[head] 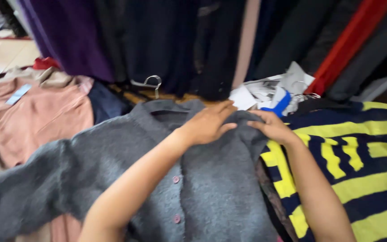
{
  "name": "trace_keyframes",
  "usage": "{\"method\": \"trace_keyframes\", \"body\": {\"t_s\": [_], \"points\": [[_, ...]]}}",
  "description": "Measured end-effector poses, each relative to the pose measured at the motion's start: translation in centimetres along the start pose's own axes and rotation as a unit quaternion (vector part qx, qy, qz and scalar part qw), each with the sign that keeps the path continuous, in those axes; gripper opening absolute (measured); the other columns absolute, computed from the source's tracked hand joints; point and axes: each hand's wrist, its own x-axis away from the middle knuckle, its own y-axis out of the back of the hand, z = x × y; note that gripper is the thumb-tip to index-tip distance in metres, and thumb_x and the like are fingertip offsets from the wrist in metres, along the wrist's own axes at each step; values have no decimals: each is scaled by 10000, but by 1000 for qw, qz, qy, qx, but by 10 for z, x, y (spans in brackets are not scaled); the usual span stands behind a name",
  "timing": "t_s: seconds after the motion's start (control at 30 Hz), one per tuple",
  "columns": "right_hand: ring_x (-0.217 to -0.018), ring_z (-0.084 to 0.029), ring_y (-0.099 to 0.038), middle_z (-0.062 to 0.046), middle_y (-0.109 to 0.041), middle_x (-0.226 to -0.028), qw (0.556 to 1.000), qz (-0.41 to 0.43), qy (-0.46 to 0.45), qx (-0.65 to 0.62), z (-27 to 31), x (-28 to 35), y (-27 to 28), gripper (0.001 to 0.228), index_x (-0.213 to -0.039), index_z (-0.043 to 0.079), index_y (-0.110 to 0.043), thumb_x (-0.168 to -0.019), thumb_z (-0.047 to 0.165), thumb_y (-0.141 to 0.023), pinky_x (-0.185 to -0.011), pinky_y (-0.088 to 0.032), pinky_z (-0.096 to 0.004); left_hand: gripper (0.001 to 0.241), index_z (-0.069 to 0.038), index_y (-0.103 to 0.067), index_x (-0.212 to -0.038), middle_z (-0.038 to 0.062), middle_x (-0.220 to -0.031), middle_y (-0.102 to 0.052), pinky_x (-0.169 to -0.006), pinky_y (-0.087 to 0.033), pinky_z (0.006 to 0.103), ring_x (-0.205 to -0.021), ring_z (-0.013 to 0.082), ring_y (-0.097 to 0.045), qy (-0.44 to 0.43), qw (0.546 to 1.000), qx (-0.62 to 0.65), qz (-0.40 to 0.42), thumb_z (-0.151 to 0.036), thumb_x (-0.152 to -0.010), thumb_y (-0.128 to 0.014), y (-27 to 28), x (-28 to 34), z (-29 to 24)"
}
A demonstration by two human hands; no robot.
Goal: The person buttons a grey cardigan, places it on a hanger, and then folds it on the floor. The person handles the cardigan and a hanger while surrounded by other clothes.
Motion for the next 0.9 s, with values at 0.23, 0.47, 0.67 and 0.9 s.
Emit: {"method": "trace_keyframes", "body": {"t_s": [0.23, 0.47, 0.67, 0.9], "points": [[-851, -110, -670, -5, -746, -1015, 984, -12, 99, -149, -35, -12, 4, 303, -1067, 144, -529, -919, 137, -793, -738, -546, -275, 475, -110, -595, -1368, 199, -1142, -702, -1019, -502, 509, -1149, 409, -664, 62, 988, 132, -47, -440, -1028, -573, -67, -59, 8], [-820, -103, -693, -7, -709, -984, 977, 70, 30, -198, -25, -8, 10, 342, -1069, 104, -543, -833, -4, -765, -717, -560, -260, 395, -58, -673, -681, 109, -683, -621, -681, -513, 374, -671, 292, -618, 60, 962, 215, -155, -308, -983, -722, -92, -63, 39], [-861, -151, -677, -5, -733, -954, 987, 155, -6, 51, 26, 19, -2, 297, -1037, 77, -711, -758, 89, -813, -763, -561, -312, 517, -109, -560, -581, 11, -622, -523, -622, -444, 272, -594, 150, -509, 79, 928, 237, -277, -280, -1057, -667, -99, -63, 80], [-715, -337, -618, -252, -655, -699, 977, 34, 50, 204, 101, 51, 6, 507, -832, -106, -690, -919, 392, -726, -712, -463, -509, 533, -100, -490, -577, 37, -625, -488, -588, -419, 266, -571, 177, -499, 50, 927, 183, -324, -235, -1072, -634, -61, -70, 45]]}}
